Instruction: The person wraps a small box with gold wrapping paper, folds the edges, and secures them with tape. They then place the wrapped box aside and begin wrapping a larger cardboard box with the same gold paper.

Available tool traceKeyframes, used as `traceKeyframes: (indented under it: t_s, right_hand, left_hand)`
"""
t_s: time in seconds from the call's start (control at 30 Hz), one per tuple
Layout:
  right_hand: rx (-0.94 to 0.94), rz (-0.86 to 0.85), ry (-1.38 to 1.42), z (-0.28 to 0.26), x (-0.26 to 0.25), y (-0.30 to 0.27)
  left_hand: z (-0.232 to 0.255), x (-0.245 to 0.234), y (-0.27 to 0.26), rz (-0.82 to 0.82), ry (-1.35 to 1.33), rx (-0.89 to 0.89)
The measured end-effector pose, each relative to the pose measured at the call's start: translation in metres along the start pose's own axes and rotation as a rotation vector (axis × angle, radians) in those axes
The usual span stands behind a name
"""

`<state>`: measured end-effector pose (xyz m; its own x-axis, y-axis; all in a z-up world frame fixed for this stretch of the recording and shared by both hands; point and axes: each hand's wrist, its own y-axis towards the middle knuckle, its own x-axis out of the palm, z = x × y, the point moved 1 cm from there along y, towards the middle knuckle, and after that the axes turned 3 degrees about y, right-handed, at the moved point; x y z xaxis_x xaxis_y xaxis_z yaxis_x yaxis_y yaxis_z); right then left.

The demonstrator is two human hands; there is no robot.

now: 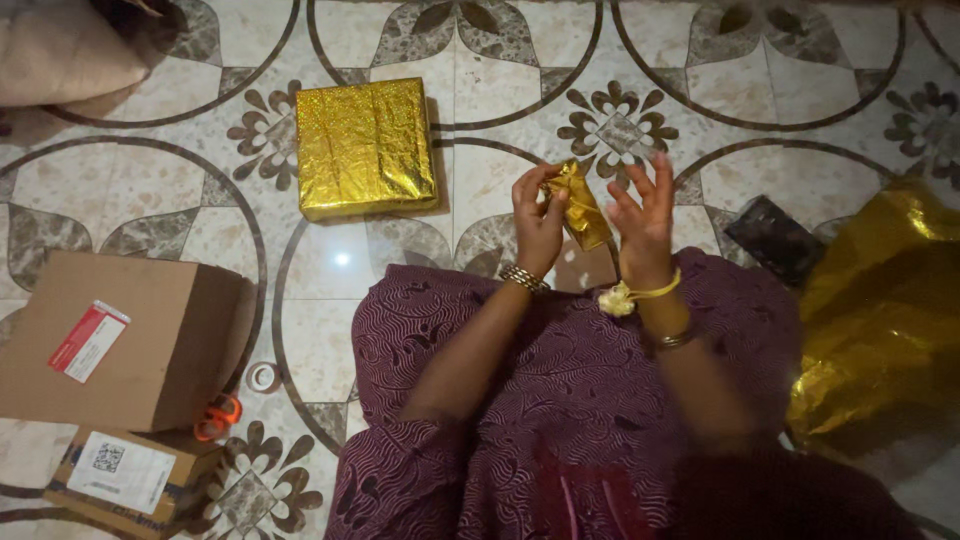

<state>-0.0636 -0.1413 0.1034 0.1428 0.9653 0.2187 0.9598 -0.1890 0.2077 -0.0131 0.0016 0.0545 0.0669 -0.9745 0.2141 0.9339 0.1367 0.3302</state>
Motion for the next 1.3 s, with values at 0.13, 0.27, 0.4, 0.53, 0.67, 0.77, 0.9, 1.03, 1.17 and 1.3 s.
traceKeyframes:
  t_s: [0.13,0.27,0.4,0.53,0.67,0.77,0.9,1.03,1.17,1.3]
  right_hand:
    - [-0.262,-0.165,-0.508,-0.012,0.02,-0.009]
    - [-0.368,-0.344,-0.786,-0.029,0.017,0.0]
    - [-0.438,-0.404,-0.632,-0.03,-0.001,0.02]
    - [0.147,-0.274,-0.036,-0.012,-0.024,0.034]
    - [0.142,-0.24,0.058,-0.003,-0.039,0.034]
    - [0.091,-0.239,-0.004,-0.002,-0.042,0.034]
    - [-0.034,-0.198,-0.161,-0.002,-0.034,0.028]
    - [-0.011,-0.124,-0.155,0.003,-0.019,0.012]
    - [-0.378,-0.331,-0.909,-0.009,-0.016,0.007]
    - [-0.583,-0.526,-1.231,-0.009,-0.006,0.001]
  left_hand:
    - [-0.009,-0.001,-0.004,-0.038,-0.035,-0.202]
    - [-0.012,-0.003,-0.005,-0.141,0.02,-0.096]
    - [-0.01,-0.002,-0.006,-0.291,0.049,0.082]
    - [-0.004,0.004,-0.011,-0.469,-0.039,-0.068]
    - [0.008,0.004,-0.013,-0.48,-0.011,-0.058]
    - [0.017,0.002,-0.011,-0.473,0.03,-0.058]
    - [0.012,0.001,-0.015,-0.448,0.14,-0.283]
    - [-0.013,0.003,-0.015,-0.363,0.06,-0.234]
    - [-0.043,0.0,-0.016,-0.323,-0.136,-0.524]
    - [-0.058,-0.007,-0.013,-0.17,-0.174,-0.66]
